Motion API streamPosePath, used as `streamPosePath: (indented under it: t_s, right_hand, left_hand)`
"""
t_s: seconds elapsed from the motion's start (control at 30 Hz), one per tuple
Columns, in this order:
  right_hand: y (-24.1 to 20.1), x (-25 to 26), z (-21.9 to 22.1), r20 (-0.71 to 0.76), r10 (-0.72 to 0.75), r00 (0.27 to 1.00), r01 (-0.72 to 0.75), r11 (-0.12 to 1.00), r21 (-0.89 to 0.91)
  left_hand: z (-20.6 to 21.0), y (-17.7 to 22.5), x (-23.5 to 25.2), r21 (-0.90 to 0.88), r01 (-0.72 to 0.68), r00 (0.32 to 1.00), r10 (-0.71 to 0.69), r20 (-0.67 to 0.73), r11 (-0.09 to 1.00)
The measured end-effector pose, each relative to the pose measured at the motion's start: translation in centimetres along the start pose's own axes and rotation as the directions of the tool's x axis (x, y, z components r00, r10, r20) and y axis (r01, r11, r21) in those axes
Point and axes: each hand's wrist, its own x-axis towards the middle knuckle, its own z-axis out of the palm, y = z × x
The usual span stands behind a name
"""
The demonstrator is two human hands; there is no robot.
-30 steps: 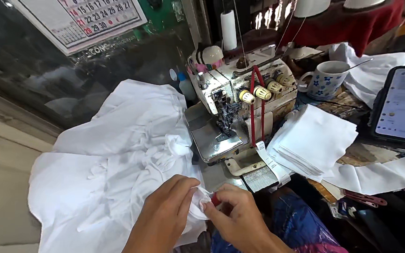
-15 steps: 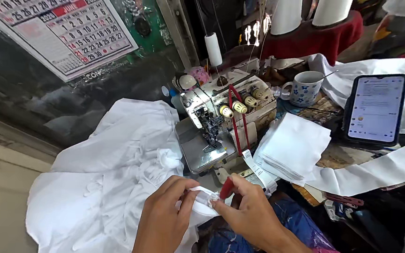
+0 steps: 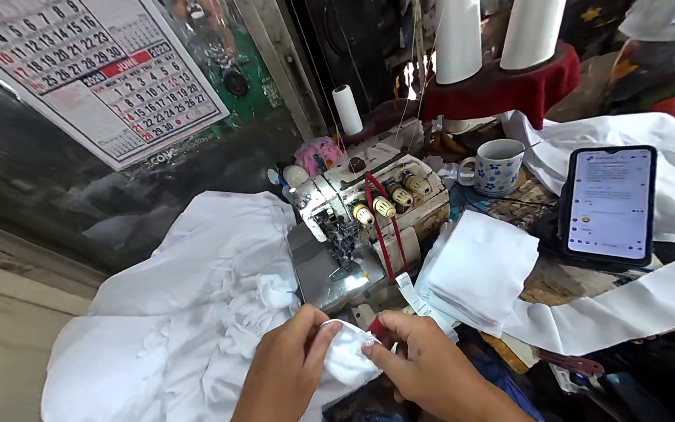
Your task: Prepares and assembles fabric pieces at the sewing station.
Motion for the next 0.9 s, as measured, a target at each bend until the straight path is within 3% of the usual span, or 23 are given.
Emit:
streamPosePath:
  t_s: [0.07,0.17,0.3,0.47,0.53,0.67,0.73,0.8,0.87,0.9]
  right_hand:
    - [-1.0,0.7,-1.0,-0.043,-0.007,0.999,0.010,0.997,0.070]
    - [-0.6,3.1,-2.0,-0.084,0.075,0.994,-0.060,0.983,0.175]
    - [-0.2,4.1,-2.5,-0.090,0.100,0.991,-0.073,0.961,0.268]
    - [-1.3,6.2,-1.1,-0.300,0.122,0.946,-0.002,0.929,0.371]
    - [-1.5,6.1,-0.9,-0.280,0.113,0.953,-0.005,0.932,0.361]
    - [-1.2,6.4,-1.6,-0.172,0.145,0.974,-0.063,0.909,0.413]
    - [-0.7,6.5,-1.5,-0.193,0.104,0.976,-0.034,0.943,0.332]
    - [0.1,6.7,-1.1,-0.274,-0.106,0.956,0.134,0.987,0.088]
    - [0.5,7.0,-1.1,-0.236,-0.325,0.916,0.293,0.942,-0.162]
    - [0.5,7.1,-1.3,-0.206,-0.357,0.911,0.317,0.926,-0.206]
  left_hand:
    - [-1.3,0.7,1.9,-0.079,-0.044,0.999,0.043,-0.004,0.996]
    - [-0.3,0.7,5.7,0.072,-0.026,0.998,0.030,-0.055,0.997]
    - [-0.9,-0.7,8.6,0.076,0.142,0.974,-0.153,0.165,0.987]
    - [2.2,-0.6,10.5,0.213,0.214,0.970,-0.182,-0.162,0.953]
    - [2.4,-1.5,9.9,0.206,0.154,0.973,-0.111,-0.203,0.966]
    - [0.4,-2.4,7.5,0.149,-0.079,0.989,0.096,-0.114,0.986]
    - [0.0,-2.5,7.0,0.145,-0.203,0.977,0.209,-0.029,0.968]
    - [-0.5,-2.9,7.4,0.138,-0.283,0.959,0.274,0.076,0.949]
    - [-1.5,-3.2,8.2,0.119,-0.319,0.941,0.299,0.160,0.940]
    - [-2.0,-3.1,8.7,0.118,-0.329,0.934,0.305,0.187,0.937]
